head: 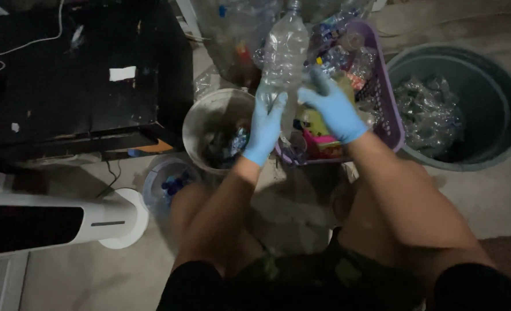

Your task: Sorting plastic bottles by removing labels and placing them into separate containers

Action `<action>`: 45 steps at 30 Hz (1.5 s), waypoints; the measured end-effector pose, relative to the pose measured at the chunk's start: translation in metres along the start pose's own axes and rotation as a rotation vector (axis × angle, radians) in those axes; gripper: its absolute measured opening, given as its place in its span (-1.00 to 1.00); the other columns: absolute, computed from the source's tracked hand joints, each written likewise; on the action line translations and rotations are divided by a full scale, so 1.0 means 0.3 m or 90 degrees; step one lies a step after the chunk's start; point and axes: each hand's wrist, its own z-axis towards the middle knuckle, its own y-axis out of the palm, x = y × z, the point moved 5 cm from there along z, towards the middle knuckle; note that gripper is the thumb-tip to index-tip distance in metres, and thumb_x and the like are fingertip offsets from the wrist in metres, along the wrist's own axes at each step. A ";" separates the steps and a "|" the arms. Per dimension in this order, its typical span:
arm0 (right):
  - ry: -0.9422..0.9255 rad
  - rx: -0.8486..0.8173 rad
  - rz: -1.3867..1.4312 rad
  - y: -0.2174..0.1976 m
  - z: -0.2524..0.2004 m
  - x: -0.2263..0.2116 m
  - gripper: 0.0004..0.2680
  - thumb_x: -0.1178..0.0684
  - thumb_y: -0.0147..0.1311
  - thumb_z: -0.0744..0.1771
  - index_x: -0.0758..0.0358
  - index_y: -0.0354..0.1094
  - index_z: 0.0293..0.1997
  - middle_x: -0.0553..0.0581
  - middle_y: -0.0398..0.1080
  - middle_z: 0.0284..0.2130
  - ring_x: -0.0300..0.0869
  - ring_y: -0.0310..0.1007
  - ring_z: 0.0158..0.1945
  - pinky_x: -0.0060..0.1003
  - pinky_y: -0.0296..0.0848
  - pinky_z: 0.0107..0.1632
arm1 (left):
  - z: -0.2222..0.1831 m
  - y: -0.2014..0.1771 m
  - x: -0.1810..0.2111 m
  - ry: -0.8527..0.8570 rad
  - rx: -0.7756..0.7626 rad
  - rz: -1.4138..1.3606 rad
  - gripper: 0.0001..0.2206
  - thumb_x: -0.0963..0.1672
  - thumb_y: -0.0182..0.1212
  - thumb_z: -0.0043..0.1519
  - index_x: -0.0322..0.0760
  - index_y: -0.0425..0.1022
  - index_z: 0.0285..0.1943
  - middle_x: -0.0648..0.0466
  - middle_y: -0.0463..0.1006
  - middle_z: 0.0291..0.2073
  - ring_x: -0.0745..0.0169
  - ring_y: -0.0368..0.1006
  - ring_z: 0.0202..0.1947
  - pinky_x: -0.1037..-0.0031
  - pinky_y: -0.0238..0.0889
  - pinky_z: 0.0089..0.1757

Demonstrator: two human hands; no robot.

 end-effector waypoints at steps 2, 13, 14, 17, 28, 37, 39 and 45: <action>-0.001 -0.003 0.077 0.072 0.020 0.038 -0.40 -0.06 0.32 0.35 0.39 0.00 0.48 0.50 0.10 0.39 0.19 0.07 0.47 0.09 0.09 0.48 | -0.036 0.042 0.050 0.052 0.034 0.031 -0.38 -0.04 0.29 0.29 -0.29 0.16 0.50 -0.35 0.36 0.32 -0.30 0.27 0.37 -0.04 0.16 0.31; 0.117 0.115 0.315 0.012 0.278 0.560 -0.58 0.10 0.39 0.26 0.32 0.27 0.19 0.21 0.52 -0.06 -0.04 0.57 -0.04 0.03 0.64 -0.05 | 0.037 0.065 -0.135 0.261 -0.101 0.099 -0.26 -0.24 0.31 0.06 -0.30 0.23 0.54 -0.28 0.39 0.31 -0.20 0.28 0.37 0.11 0.05 0.36; 0.105 0.112 0.305 -0.001 0.277 0.535 -0.61 0.12 0.38 0.25 0.33 0.31 0.14 0.21 0.52 -0.08 -0.04 0.57 -0.05 0.04 0.64 -0.06 | 0.058 0.045 -0.138 0.227 -0.138 0.068 -0.36 -0.22 0.19 0.16 -0.30 0.25 0.53 -0.27 0.36 0.35 -0.20 0.22 0.41 0.10 -0.01 0.39; 0.131 0.097 0.298 -0.017 0.282 0.494 -0.65 0.17 0.37 0.22 0.33 0.38 0.07 0.18 0.49 -0.22 -0.06 0.56 -0.22 0.07 0.64 -0.22 | 0.136 -0.008 -0.133 0.129 -0.162 -0.060 -0.54 -0.14 0.00 0.35 -0.29 0.32 0.48 -0.26 0.33 0.40 -0.18 0.16 0.45 0.04 -0.01 0.37; 0.348 -0.089 0.367 0.151 0.092 0.647 -0.66 0.25 0.37 0.17 0.36 0.50 0.03 0.21 0.56 -0.24 -0.01 0.63 -0.29 0.00 0.64 -0.24 | 0.262 -0.030 -0.455 -0.472 -0.050 -0.734 -0.64 0.00 0.20 0.33 -0.15 0.51 0.26 -0.03 0.48 0.29 -0.12 0.38 0.31 0.02 0.04 0.35; 0.202 -0.032 0.178 0.139 0.144 0.448 -0.68 0.12 0.31 0.23 0.36 0.49 0.08 0.23 0.54 -0.04 0.00 0.54 0.02 0.00 0.56 0.10 | 0.207 0.027 -0.128 -0.260 -0.017 -0.459 -0.75 -0.17 0.47 0.14 -0.22 0.56 -0.04 0.07 0.60 -0.24 0.13 0.57 -0.20 0.13 0.50 -0.08; 0.213 0.001 0.039 0.142 0.163 0.489 -0.70 0.03 0.30 0.23 0.28 0.52 0.03 0.18 0.57 -0.08 -0.01 0.55 0.04 -0.01 0.54 0.12 | 0.247 0.034 -0.192 -0.232 0.044 -0.500 -0.74 -0.24 0.51 0.09 -0.34 0.57 -0.09 -0.08 0.64 -0.23 -0.06 0.63 -0.23 0.09 0.55 -0.14; 0.267 0.058 -0.235 0.129 0.136 0.415 -0.71 -0.15 0.22 0.20 0.05 0.56 -0.06 0.01 0.60 -0.14 -0.05 0.55 0.08 -0.01 0.50 0.16 | 0.268 0.045 -0.229 -0.143 0.031 -0.449 -0.70 -0.19 0.57 0.10 -0.22 0.60 -0.03 0.10 0.63 -0.21 0.22 0.59 -0.22 0.23 0.59 -0.23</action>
